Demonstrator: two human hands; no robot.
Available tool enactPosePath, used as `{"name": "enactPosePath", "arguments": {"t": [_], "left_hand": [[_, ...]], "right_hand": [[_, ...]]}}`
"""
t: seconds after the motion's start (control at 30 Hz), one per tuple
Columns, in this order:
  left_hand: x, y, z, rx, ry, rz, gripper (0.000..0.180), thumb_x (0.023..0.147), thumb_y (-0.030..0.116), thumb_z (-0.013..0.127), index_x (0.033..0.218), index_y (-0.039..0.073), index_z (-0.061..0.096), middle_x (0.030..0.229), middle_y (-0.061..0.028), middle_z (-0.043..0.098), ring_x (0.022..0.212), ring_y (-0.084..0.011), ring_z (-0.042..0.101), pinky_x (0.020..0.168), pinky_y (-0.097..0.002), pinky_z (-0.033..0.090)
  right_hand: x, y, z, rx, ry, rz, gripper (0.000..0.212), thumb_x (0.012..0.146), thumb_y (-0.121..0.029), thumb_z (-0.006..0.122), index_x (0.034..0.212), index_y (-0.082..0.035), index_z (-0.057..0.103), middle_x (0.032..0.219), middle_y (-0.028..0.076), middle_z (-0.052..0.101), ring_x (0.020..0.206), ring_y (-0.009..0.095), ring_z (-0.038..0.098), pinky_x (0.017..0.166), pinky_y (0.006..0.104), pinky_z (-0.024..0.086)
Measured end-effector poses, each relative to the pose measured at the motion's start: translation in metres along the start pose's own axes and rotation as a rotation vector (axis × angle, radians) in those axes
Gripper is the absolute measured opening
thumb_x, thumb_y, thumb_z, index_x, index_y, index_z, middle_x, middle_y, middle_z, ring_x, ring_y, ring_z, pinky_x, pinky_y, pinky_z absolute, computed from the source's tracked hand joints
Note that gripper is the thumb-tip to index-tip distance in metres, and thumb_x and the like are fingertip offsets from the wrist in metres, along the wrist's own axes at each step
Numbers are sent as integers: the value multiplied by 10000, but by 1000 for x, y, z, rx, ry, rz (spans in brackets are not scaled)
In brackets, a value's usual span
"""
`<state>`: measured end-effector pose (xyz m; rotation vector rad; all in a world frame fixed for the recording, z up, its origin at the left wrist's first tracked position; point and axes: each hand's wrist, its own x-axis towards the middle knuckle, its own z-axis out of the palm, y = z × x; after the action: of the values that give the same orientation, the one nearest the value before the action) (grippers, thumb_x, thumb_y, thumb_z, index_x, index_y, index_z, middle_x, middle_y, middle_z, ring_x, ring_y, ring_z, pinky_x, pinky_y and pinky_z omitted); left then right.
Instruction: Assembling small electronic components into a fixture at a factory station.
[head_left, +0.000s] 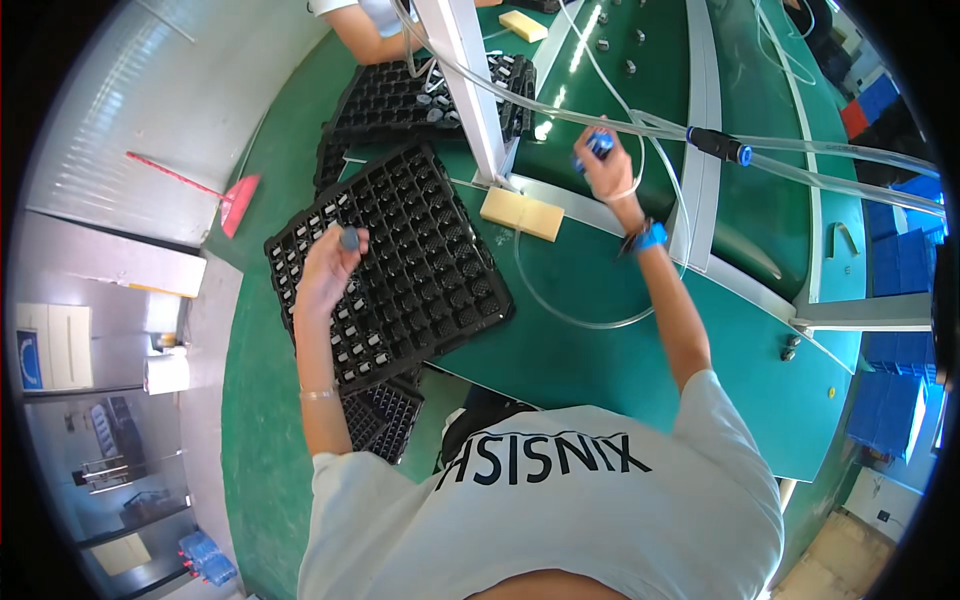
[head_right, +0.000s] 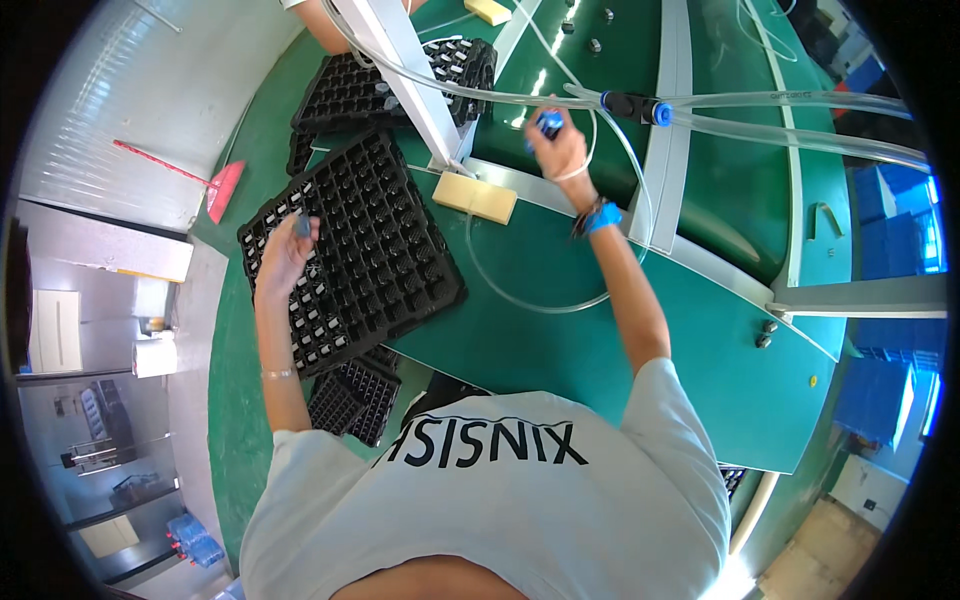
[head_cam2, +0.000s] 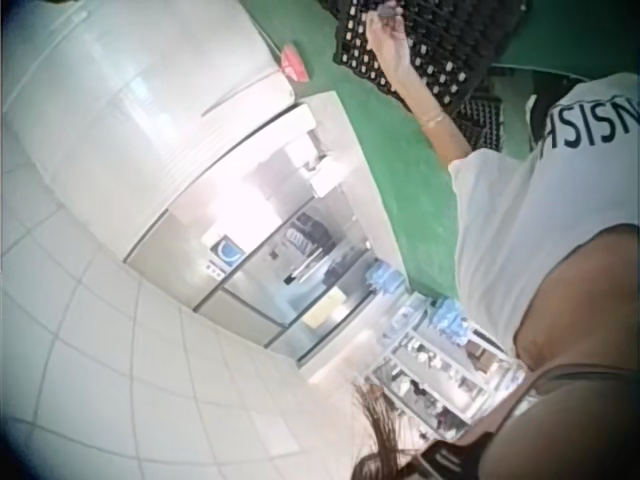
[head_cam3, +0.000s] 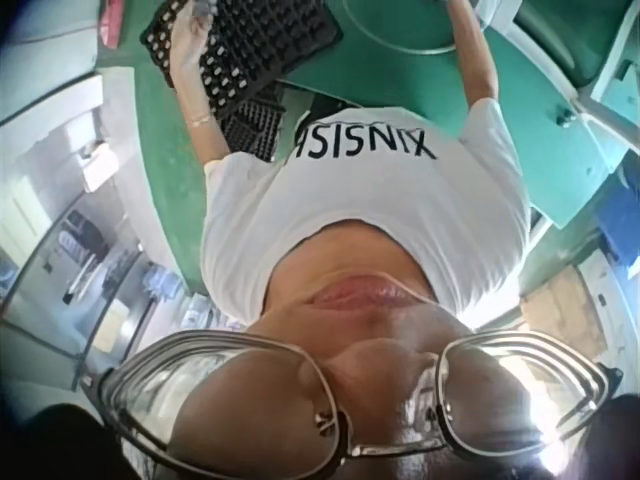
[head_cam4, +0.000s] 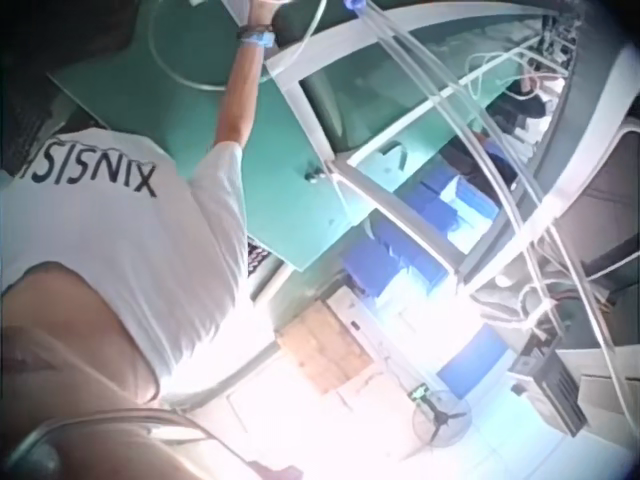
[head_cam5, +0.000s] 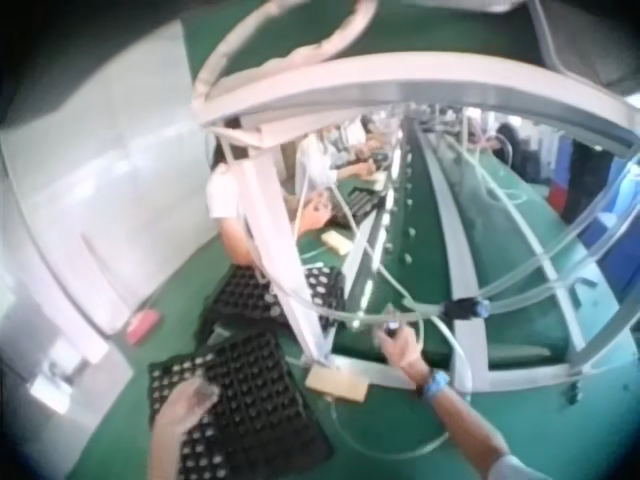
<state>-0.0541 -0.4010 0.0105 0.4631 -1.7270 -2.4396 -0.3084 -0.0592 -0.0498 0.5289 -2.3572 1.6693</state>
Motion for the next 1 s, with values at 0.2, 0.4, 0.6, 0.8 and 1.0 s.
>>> {"name": "enactPosePath", "arguments": {"t": [0.2, 0.4, 0.6, 0.8, 1.0], "left_hand": [[-56, -30, 59, -229, -183, -113, 569, 836, 268, 617, 1269, -24, 388, 1001, -61, 564, 803, -172, 597, 694, -233, 530], [-86, -40, 95, -214, -170, -183, 438, 937, 210, 445, 1260, -82, 400, 1194, -158, 517, 1028, -240, 561, 933, -284, 449], [-97, -47, 127, -259, -136, -212, 380, 904, 21, 413, 1280, -32, 407, 1215, -151, 502, 1057, -241, 542, 953, -288, 434], [-89, -53, 153, -105, -65, 67, 371, 714, 243, 744, 935, 22, 545, 871, -45, 554, 711, -128, 575, 654, -237, 462], [-78, -47, 179, -212, -129, 374, 291, 620, -92, 742, 852, -32, 578, 861, -65, 560, 795, -144, 595, 716, -258, 507]], "right_hand": [[68, 112, -29, -1243, 221, -752, 308, 841, -106, 476, 1138, -30, 498, 1141, 159, 521, 755, 277, 613, 558, 344, 508], [51, 61, -21, -663, 209, -539, 275, 767, -219, 622, 952, -36, 532, 779, 194, 561, 711, 338, 587, 542, 405, 480], [12, 19, 2, 204, 2, -236, 191, 814, -175, 588, 860, 5, 544, 775, 54, 538, 643, 154, 520, 583, 303, 432], [-63, -94, -7, 1205, -582, 642, 311, 829, -316, 572, 1018, -81, 498, 831, 35, 542, 580, 98, 494, 451, 215, 367], [-95, -145, -11, 1126, -620, 686, 413, 804, -389, 571, 1014, -37, 525, 917, 57, 574, 731, 135, 561, 631, 232, 445]]}}
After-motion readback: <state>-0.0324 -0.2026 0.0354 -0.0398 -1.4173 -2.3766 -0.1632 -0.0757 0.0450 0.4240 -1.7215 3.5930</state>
